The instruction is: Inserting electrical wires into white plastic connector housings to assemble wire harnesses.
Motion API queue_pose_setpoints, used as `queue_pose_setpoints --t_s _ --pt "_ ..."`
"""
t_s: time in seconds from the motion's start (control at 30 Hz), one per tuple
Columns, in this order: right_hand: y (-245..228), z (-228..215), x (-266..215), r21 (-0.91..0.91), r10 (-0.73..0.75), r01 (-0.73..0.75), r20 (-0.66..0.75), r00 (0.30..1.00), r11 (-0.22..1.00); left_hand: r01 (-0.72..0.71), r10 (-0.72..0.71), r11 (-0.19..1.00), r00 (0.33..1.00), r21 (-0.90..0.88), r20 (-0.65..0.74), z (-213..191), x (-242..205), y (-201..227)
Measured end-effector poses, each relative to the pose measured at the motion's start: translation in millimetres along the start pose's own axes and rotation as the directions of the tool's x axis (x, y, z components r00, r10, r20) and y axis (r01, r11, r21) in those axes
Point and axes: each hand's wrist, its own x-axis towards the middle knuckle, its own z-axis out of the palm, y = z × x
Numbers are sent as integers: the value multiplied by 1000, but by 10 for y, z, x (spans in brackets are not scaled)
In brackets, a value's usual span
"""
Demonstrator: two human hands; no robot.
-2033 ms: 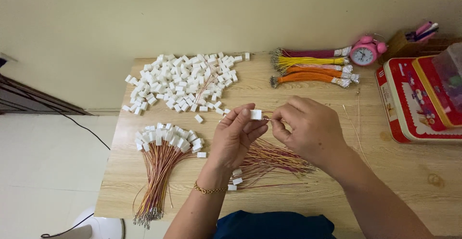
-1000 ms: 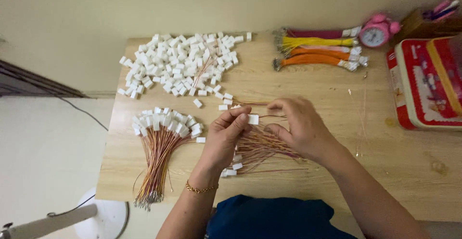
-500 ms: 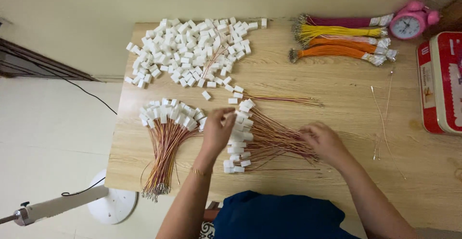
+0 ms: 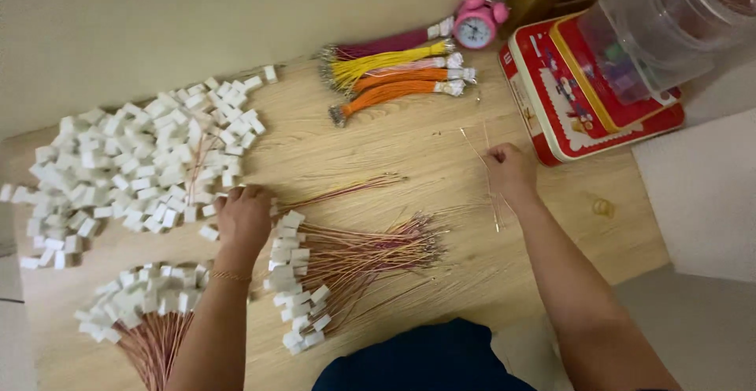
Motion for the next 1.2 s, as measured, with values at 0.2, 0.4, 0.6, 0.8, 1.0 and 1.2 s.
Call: queue_pose_setpoints --t_s 0.2,0.4,0.6,0.8,1.0,1.2 --pt "-536 -208 103 -192 -67 86 102 993 978 33 -33 999 994 -2 -108 127 -12 -39" --pt "-686 -84 302 -287 41 45 289 957 957 31 -31 998 999 -59 8 -105 -58 -9" --pt "-813 -282 190 -74 -47 71 288 956 995 41 -50 985 997 -166 -54 -88 -67 -54" --pt "-1679 -1240 -414 628 -288 94 215 933 772 -74 -96 748 971 -659 -218 -885 -105 118" --pt "-2087 -1638 -820 814 -417 178 86 905 552 -186 -136 611 933 -769 -333 -1551 -326 307" --pt "-2323 -1794 -1163 843 -489 229 45 871 487 -315 -240 209 901 -926 -361 -1947 -604 421"
